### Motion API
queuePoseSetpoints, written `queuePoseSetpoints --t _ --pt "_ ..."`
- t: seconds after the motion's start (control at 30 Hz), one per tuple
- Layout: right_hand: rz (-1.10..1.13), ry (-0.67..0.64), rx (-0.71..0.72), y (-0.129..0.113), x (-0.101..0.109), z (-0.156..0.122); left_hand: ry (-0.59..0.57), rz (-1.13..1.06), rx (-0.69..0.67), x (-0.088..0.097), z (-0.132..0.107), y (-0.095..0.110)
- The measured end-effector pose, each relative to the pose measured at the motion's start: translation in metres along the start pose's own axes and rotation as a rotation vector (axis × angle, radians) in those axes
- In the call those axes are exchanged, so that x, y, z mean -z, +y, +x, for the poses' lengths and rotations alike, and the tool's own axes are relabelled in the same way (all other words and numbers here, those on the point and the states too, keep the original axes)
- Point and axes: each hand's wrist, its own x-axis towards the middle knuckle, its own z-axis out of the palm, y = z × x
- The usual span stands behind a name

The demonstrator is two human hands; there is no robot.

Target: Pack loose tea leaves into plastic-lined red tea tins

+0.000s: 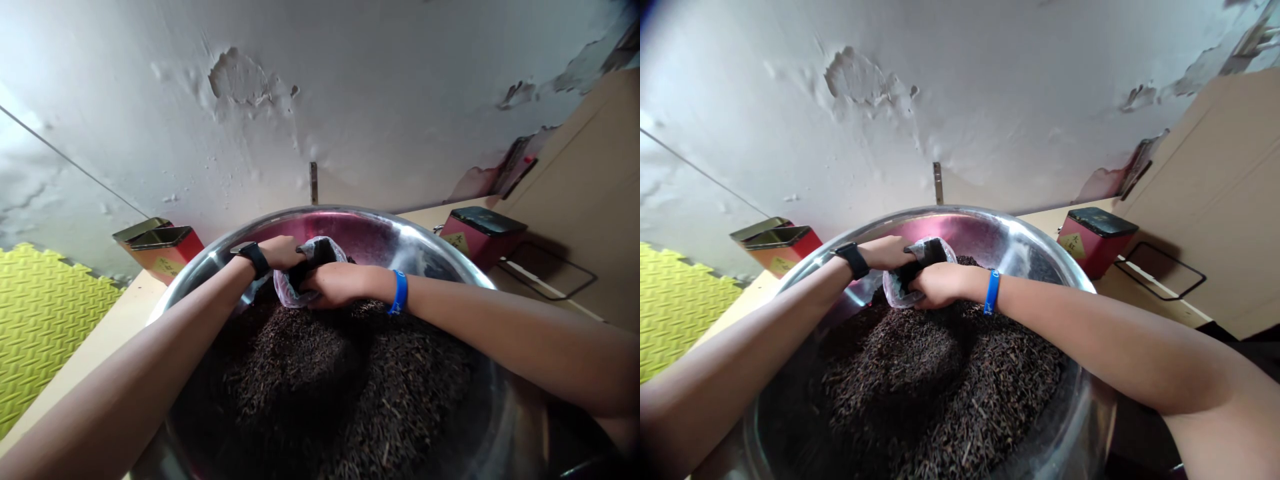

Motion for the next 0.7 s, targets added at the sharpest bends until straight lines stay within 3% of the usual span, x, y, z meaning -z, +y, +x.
queuePoseSetpoints --t 0.7 --pt "0.013 -0.048 -0.021 -0.0018 0.0028 -0.0006 -0.011 0.012 -0.014 0.0021 -0.0014 0.0037"
